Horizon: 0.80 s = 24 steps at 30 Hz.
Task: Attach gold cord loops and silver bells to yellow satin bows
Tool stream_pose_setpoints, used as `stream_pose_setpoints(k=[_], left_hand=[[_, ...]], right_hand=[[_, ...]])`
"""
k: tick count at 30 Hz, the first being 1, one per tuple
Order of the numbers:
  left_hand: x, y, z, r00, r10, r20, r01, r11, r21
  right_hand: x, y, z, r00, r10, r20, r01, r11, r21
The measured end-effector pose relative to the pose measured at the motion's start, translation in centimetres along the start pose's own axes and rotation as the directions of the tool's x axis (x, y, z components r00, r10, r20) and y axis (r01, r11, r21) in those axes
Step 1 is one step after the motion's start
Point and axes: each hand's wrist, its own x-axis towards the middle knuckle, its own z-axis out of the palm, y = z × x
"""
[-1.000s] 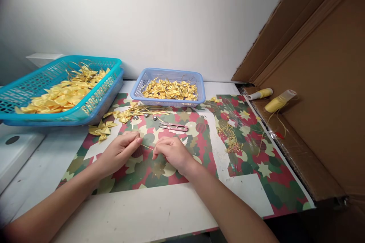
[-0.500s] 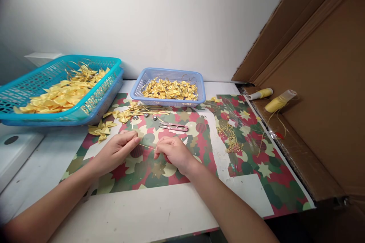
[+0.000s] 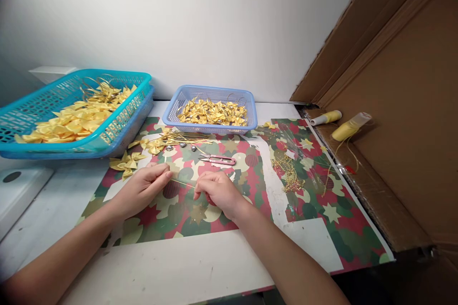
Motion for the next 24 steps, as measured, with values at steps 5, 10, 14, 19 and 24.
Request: stream_pose_setpoints(k=[5,10,14,19,24], left_hand=[[0.0,-0.4,-0.4,0.999,0.04,0.036,-0.04,0.999,0.018],[-0.8,0.3,-0.5,0.987,0.147,-0.069,-0.149,0.988,-0.027],[-1.5,2.1,0.4,0.974,0.206,0.096,-0.186,0.965,-0.182],[-1.8,3.0,1.5,0.963,-0.003,0.269,0.087,0.95,-0.301],[-1.8,2.7,1.6,0.951,-0.074,0.299,0.196,0.893,-0.405]], right_hand=[[-0.4,-0.2,-0.1,0.985,-0.173,-0.021,0.167,0.97,-0.175],[-1.0,-0.3,-0.2,0.733,-0.672,0.107,0.59,0.549,-0.593],[-1.1,-0.3,-0.4,0.544,-0.779,0.313,0.703,0.219,-0.676],[-1.0,-0.4,-0.4,0.531,-0.759,0.378,0.685,0.122,-0.718],[-0.9,0.0,-0.4,0.553,-0.748,0.366,0.678,0.149,-0.72]])
